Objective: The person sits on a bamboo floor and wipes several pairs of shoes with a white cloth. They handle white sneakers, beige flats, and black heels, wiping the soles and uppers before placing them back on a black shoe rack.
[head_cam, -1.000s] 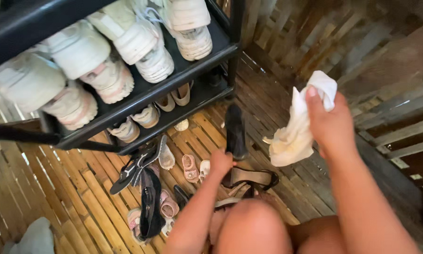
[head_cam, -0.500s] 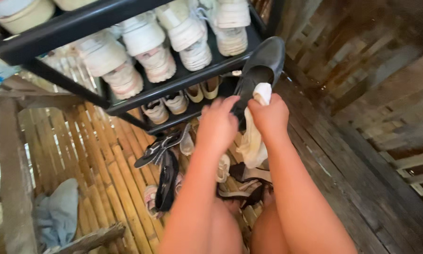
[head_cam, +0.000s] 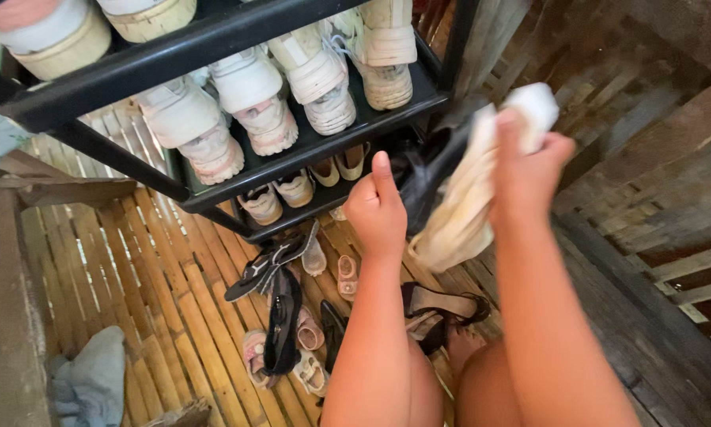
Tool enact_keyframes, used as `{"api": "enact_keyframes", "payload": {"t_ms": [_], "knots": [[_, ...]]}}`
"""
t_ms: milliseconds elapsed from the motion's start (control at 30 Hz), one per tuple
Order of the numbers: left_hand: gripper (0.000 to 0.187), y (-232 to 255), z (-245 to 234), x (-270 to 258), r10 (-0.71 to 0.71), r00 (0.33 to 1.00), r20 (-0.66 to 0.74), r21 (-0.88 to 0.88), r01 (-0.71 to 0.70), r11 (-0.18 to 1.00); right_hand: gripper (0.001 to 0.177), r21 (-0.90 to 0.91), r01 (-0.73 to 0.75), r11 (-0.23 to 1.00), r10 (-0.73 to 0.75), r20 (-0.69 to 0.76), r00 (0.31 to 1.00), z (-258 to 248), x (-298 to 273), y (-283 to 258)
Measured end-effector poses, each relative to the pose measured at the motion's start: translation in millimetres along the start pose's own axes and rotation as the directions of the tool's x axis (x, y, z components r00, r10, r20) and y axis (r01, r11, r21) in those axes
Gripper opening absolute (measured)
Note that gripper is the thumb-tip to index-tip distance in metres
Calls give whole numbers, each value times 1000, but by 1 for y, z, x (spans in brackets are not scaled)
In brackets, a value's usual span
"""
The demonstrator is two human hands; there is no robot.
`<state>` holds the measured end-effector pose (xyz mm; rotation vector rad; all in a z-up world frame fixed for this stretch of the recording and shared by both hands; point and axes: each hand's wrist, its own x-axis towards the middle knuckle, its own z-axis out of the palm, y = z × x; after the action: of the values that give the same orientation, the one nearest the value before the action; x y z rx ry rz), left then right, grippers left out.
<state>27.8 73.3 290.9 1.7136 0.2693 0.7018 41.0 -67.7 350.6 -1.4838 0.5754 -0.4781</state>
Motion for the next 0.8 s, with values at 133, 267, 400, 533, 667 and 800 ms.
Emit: {"api": "enact_keyframes", "payload": {"t_ms": [133,267,400,533,667,800], "knots": [[53,7,18,-2,83,994,66,-194,-69,979,60,-186,712,677,-673,235,701,-10,-15,26],[52,11,18,-8,20,975,220,-332,56,942,57,-452,762,464,-694,349,630,-12,9,73],[53,11,12,-1,-82,901,426,-214,189,958,29,-387,475,790,-489,69,870,-20,52,84],[50,11,11,2,-32,892,450,-175,124,977,32,-430,593,681,-502,315,805,-16,40,102],[46,16,1,3,43,855,516,-158,46,986,47,-642,426,638,-486,94,869,-22,59,111],[49,15,-16,12,18,867,498,-88,30,996,51,-160,141,977,-178,-247,952,-52,88,114]]}}
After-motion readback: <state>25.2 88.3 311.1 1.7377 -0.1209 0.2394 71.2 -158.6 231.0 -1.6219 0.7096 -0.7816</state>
